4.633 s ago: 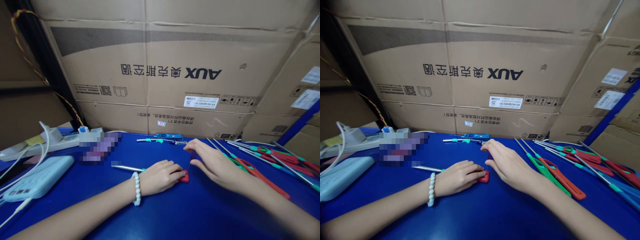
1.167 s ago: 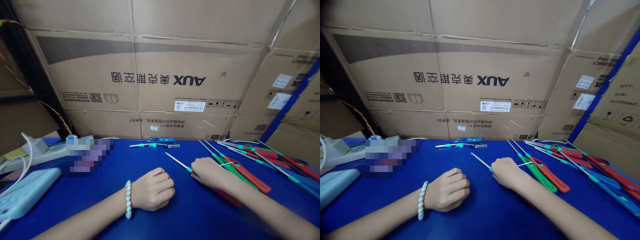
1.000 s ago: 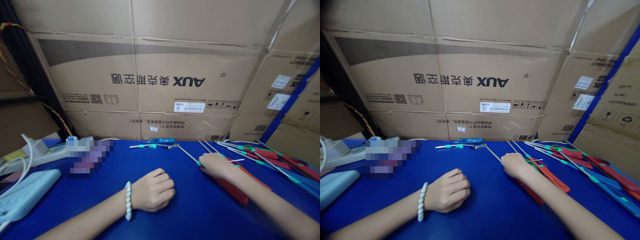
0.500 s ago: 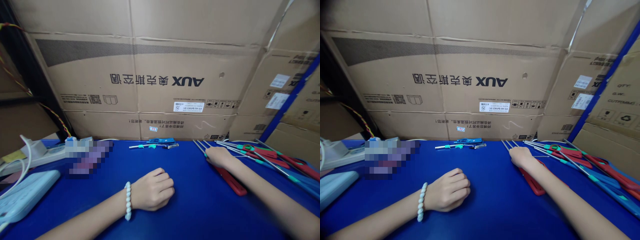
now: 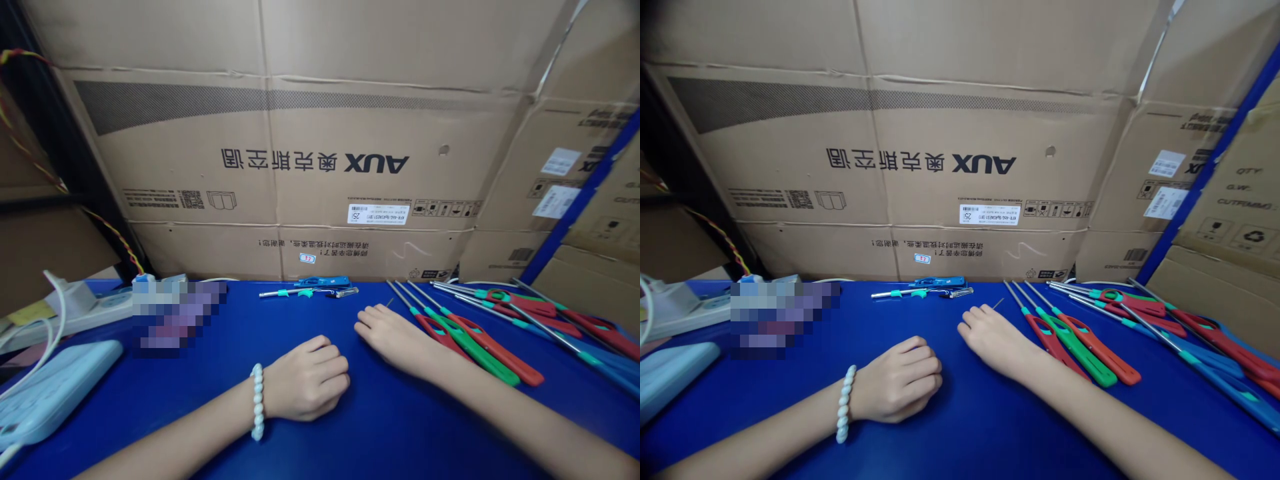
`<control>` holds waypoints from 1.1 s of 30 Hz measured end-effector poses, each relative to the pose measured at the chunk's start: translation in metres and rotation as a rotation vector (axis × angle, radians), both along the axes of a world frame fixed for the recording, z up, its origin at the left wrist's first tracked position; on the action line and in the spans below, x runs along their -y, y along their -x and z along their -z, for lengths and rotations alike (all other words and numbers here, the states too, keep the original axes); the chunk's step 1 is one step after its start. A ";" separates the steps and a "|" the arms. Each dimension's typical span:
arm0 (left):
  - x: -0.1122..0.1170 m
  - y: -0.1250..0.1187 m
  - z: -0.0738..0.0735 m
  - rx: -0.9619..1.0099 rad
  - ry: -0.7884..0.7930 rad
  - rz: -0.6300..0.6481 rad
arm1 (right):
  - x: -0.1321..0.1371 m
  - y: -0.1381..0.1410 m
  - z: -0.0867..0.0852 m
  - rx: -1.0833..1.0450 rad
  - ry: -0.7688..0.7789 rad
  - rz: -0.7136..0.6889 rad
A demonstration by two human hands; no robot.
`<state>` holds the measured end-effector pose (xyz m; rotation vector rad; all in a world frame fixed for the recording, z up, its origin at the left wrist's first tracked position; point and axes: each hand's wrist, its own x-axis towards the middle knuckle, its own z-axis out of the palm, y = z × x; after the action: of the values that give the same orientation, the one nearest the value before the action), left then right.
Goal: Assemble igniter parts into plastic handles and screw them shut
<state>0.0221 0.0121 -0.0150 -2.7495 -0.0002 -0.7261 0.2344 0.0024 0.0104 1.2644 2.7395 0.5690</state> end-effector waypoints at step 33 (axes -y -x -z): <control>-0.087 0.003 -0.003 0.110 0.382 -0.777 | 0.007 0.010 0.017 -0.227 0.008 0.011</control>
<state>0.0186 0.0992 -0.0119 -2.6776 -1.2594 -0.6804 0.2243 -0.0049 -0.0061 1.4228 2.9093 0.4376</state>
